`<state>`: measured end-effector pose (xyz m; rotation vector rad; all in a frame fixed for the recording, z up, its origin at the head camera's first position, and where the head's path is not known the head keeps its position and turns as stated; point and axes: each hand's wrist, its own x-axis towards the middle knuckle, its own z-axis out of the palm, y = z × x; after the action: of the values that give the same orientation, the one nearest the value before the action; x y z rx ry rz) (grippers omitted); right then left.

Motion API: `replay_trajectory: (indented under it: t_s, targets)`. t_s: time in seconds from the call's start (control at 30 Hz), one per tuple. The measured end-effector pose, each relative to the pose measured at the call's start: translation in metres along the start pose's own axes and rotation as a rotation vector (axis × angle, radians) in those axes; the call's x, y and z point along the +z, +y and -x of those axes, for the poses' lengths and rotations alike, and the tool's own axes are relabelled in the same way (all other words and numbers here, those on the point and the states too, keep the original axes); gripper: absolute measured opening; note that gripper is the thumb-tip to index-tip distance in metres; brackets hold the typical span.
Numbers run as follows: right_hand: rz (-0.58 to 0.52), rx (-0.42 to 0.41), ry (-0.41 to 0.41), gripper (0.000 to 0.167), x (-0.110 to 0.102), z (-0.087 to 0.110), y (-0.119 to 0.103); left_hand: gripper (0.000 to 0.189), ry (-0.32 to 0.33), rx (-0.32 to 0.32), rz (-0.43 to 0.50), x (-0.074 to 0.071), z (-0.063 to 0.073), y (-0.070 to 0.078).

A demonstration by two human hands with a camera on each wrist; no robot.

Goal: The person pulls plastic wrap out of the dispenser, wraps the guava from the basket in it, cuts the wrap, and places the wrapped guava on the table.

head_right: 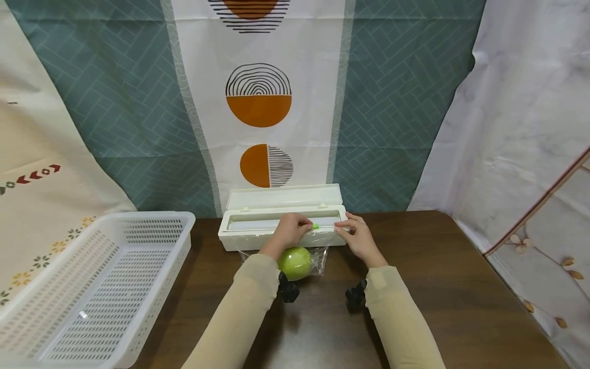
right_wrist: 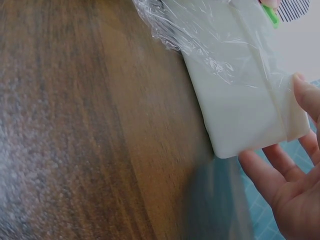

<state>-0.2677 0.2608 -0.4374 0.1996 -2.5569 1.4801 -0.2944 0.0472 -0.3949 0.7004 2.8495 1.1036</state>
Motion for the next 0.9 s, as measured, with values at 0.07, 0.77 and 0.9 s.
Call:
replay_trajectory:
  t_s: [0.07,0.77,0.9]
  targets:
    - [0.000,-0.003,0.003,0.036,-0.0006,-0.0002,0.0002,0.019,0.000,0.001,0.004,0.0002,-0.0003,-0.0002]
    - [-0.026,0.012,-0.007,0.036,-0.0011,-0.0001,-0.0020,0.021,-0.012,-0.035,0.067,-0.0023,0.0035,-0.0026]
    - [-0.048,0.017,-0.009,0.034,-0.0005,-0.0007,-0.0028,0.025,-0.022,-0.026,0.116,-0.0037,0.0055,-0.0013]
